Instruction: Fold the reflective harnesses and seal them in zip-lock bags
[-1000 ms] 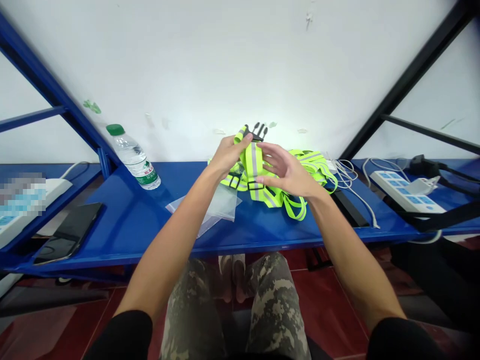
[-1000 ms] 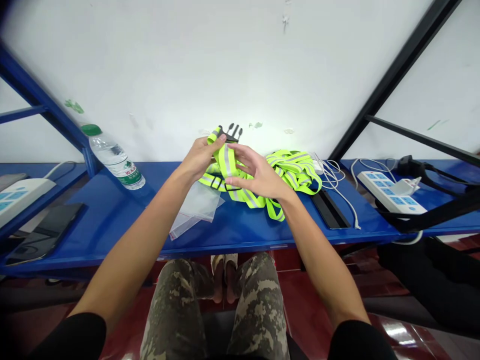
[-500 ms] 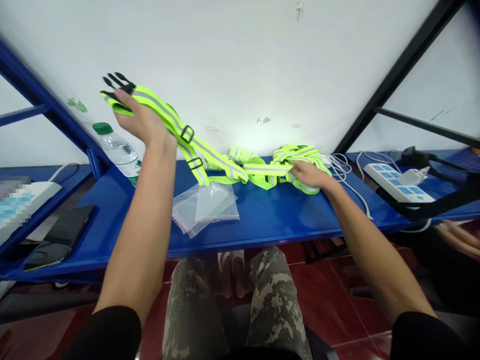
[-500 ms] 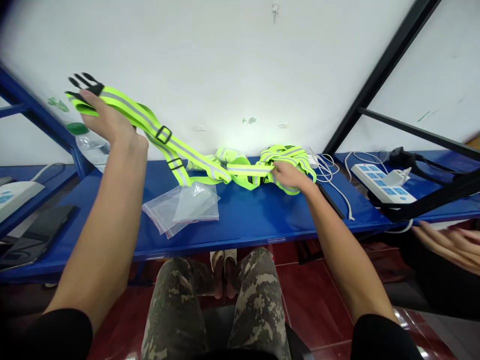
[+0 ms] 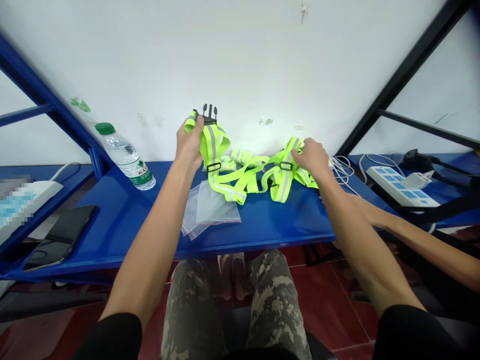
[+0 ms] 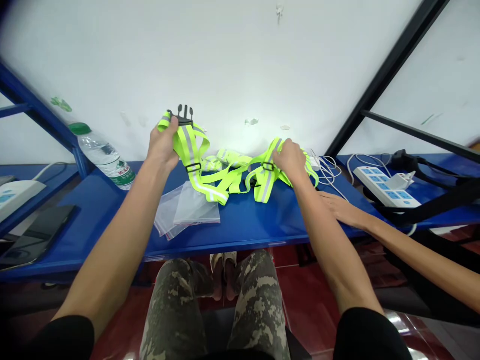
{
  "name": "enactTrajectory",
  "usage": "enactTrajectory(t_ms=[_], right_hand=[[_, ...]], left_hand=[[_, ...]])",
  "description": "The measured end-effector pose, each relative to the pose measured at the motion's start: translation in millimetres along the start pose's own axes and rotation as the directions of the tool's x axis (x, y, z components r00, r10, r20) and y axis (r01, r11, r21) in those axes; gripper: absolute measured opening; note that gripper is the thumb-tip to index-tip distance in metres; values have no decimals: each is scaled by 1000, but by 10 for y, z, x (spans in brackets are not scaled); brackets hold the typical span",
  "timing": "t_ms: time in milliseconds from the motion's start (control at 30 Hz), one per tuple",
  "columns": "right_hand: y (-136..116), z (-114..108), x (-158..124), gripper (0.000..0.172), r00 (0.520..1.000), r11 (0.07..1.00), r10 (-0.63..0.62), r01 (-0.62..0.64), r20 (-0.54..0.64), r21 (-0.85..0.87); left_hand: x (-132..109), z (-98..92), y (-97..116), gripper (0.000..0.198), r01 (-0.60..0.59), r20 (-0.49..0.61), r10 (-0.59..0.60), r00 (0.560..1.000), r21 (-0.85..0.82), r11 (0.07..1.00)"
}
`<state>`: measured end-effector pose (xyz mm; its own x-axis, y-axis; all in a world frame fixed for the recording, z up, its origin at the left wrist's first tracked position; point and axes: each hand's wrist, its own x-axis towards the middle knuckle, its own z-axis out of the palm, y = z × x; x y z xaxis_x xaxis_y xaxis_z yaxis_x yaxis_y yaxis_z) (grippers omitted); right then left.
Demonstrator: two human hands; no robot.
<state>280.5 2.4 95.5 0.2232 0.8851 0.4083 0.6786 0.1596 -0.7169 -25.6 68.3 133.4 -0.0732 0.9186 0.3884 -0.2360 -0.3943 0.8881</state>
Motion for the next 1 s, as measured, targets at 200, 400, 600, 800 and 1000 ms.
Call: enactTrajectory(t_ms=[200,400,600,800,1000], right_hand=[[-142,273,-551,18,842,884,-103,322,530,-339],[216,556,-587,59,836,708,-55,418,545,-569],[248,742,-462,61,895,700,23,303,445,-646],[140,721,-327,37,896,653,137,239,423,-719],[20,-35,-5,31,828,877,57,226,558,-425]], left_hand=[[-247,55,-137,35,191,205,-168,964,-102,976],[-422,109,-107,36,354,391,-302,870,-67,933],[-455,110,-149,20,367,468,-306,829,-44,929],[-371,57,-166,22,306,352,-248,903,-119,945],[-247,-45,-126,33,169,156,-148,977,-133,977]])
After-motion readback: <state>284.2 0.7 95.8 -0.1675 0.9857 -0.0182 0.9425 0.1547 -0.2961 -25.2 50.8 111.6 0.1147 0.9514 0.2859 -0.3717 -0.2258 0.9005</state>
